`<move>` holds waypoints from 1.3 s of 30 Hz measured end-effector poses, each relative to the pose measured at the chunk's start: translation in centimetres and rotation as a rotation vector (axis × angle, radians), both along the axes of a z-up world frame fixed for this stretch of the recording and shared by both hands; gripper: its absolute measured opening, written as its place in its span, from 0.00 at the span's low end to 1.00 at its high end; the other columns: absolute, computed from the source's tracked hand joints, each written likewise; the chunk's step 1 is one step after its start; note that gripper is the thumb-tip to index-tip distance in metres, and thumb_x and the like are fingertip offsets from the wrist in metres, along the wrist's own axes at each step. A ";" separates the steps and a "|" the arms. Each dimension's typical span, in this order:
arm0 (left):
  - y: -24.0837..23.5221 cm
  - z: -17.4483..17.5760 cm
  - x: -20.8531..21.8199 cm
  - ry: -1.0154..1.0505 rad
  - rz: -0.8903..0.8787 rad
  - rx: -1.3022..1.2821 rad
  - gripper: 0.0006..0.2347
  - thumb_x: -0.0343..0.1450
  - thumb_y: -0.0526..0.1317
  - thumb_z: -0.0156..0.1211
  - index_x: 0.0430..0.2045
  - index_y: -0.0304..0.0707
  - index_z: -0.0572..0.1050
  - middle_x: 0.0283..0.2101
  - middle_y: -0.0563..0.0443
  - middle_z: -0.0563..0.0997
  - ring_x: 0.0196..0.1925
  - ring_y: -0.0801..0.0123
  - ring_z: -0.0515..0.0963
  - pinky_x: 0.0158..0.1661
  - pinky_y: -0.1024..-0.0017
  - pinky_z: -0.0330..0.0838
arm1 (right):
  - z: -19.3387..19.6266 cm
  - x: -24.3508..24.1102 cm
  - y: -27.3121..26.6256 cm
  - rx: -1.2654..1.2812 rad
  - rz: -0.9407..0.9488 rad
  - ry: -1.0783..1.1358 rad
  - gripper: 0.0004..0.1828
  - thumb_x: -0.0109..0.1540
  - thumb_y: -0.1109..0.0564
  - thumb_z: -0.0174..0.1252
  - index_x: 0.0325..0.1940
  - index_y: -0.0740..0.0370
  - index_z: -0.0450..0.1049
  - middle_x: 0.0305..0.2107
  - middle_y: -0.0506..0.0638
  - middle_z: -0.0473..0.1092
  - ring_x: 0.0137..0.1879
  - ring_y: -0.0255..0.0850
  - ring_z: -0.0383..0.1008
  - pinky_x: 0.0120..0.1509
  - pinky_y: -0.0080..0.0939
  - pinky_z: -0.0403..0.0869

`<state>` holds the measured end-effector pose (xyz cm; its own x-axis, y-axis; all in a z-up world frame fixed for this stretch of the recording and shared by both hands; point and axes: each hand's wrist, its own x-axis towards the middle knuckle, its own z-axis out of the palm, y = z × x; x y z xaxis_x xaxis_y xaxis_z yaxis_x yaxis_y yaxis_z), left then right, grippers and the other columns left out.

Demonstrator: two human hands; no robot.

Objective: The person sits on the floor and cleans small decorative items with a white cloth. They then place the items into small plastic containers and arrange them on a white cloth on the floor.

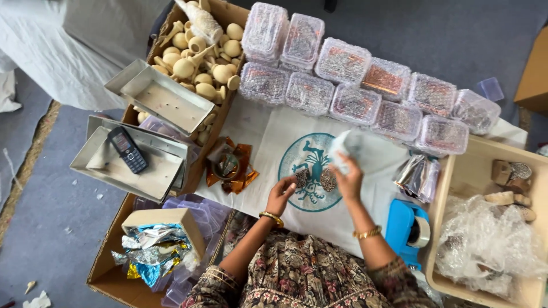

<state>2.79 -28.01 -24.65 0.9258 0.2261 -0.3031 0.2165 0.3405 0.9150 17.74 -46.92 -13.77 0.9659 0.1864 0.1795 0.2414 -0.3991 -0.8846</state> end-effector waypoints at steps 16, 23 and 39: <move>-6.9 1.4 2.6 0.306 -0.286 -0.516 0.14 0.76 0.47 0.61 0.46 0.34 0.79 0.46 0.46 0.83 0.45 0.63 0.84 0.50 0.64 0.80 | -4.6 -7.3 -5.7 0.206 0.189 0.467 0.36 0.51 0.65 0.69 0.64 0.58 0.70 0.54 0.45 0.70 0.55 0.34 0.73 0.56 0.37 0.79; -7.9 2.6 6.7 0.119 -0.122 0.575 0.20 0.68 0.36 0.62 0.56 0.30 0.72 0.53 0.32 0.75 0.52 0.47 0.78 0.53 0.57 0.73 | -5.2 -5.5 -8.2 0.186 -0.416 0.522 0.27 0.60 0.71 0.57 0.65 0.61 0.72 0.49 0.51 0.76 0.51 0.40 0.77 0.53 0.38 0.77; -15.2 2.2 6.8 0.347 -0.055 0.058 0.16 0.70 0.36 0.61 0.52 0.47 0.70 0.55 0.45 0.60 0.51 0.57 0.75 0.47 0.67 0.82 | -6.4 -4.1 -4.6 0.497 -0.173 0.838 0.25 0.74 0.48 0.47 0.72 0.63 0.66 0.56 0.67 0.69 0.59 0.55 0.70 0.63 0.49 0.73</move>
<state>9.62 -43.17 -22.40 0.7809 0.2051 -0.5900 0.5344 0.2695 0.8011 13.68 -51.55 -20.20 0.8232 0.1190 -0.5552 -0.5659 0.0929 -0.8192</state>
